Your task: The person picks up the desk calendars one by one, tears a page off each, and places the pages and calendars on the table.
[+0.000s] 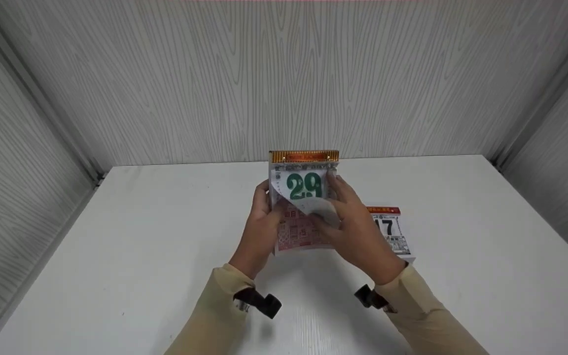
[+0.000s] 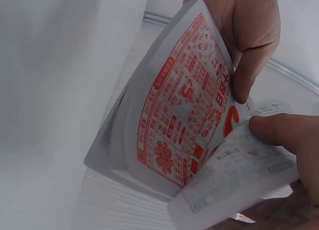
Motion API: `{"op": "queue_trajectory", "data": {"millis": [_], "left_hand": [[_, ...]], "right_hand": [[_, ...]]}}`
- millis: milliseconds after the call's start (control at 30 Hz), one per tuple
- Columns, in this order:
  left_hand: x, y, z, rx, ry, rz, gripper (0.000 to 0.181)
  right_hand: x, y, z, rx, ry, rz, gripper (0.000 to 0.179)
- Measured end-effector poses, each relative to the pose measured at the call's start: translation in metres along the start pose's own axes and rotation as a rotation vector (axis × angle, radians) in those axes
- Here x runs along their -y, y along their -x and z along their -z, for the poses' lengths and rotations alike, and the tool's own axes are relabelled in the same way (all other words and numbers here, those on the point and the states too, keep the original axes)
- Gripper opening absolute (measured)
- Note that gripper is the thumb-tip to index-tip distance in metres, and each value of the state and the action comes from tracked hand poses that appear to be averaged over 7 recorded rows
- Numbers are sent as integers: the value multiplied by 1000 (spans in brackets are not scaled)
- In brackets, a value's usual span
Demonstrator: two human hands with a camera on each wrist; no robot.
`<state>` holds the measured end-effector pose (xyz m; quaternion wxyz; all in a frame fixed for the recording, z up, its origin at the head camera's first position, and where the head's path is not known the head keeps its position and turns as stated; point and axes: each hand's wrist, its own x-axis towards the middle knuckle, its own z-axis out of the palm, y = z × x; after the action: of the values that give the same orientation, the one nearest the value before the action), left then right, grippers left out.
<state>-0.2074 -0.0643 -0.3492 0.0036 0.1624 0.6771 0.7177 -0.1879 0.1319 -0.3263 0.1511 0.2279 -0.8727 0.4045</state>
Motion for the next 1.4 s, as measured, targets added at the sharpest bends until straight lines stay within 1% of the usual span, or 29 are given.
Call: {"op": "queue_trajectory", "data": {"millis": [100,167,267,367,533,633,700,800,900,967,1067,1133,1233,1400], "left_hand": [[-2,0,0,40,-71,-12,51],[-4,-1,0,63,-106,-6,52],[-9,-1,1,105,-143,28,51],[-13,1,3,146,-181,83,51],[-21,3,2,173,-272,137,56],[-24,3,1,164,-308,143,56],[-24,2,0,138,-303,138,53],[-22,-1,0,81,-270,127,46],[-21,-3,1,37,-234,112,40],[-21,-3,1,18,-239,86,37],[-20,-3,2,5,-254,31,34],[-19,-3,3,3,-265,0,34],[-17,-4,3,18,-249,-25,34],[-17,-5,3,22,-212,-14,35]], "right_hand": [[1,1,1,-9,19,31,32],[1,1,3,-14,28,36,30],[-1,1,6,-25,29,38,26],[-4,1,7,-29,32,40,26],[-6,0,11,-16,8,-7,30],[-9,-1,13,-6,-10,-28,29],[-10,-1,15,-6,-9,-27,27],[-11,0,15,-13,11,-22,26],[-12,0,13,-27,77,-4,25],[-12,-1,11,-50,148,33,27],[-14,-3,9,-123,250,98,26],[-14,-3,9,-171,278,138,24],[-13,-2,10,-211,259,174,16],[-10,0,13,-225,229,206,14]]}}
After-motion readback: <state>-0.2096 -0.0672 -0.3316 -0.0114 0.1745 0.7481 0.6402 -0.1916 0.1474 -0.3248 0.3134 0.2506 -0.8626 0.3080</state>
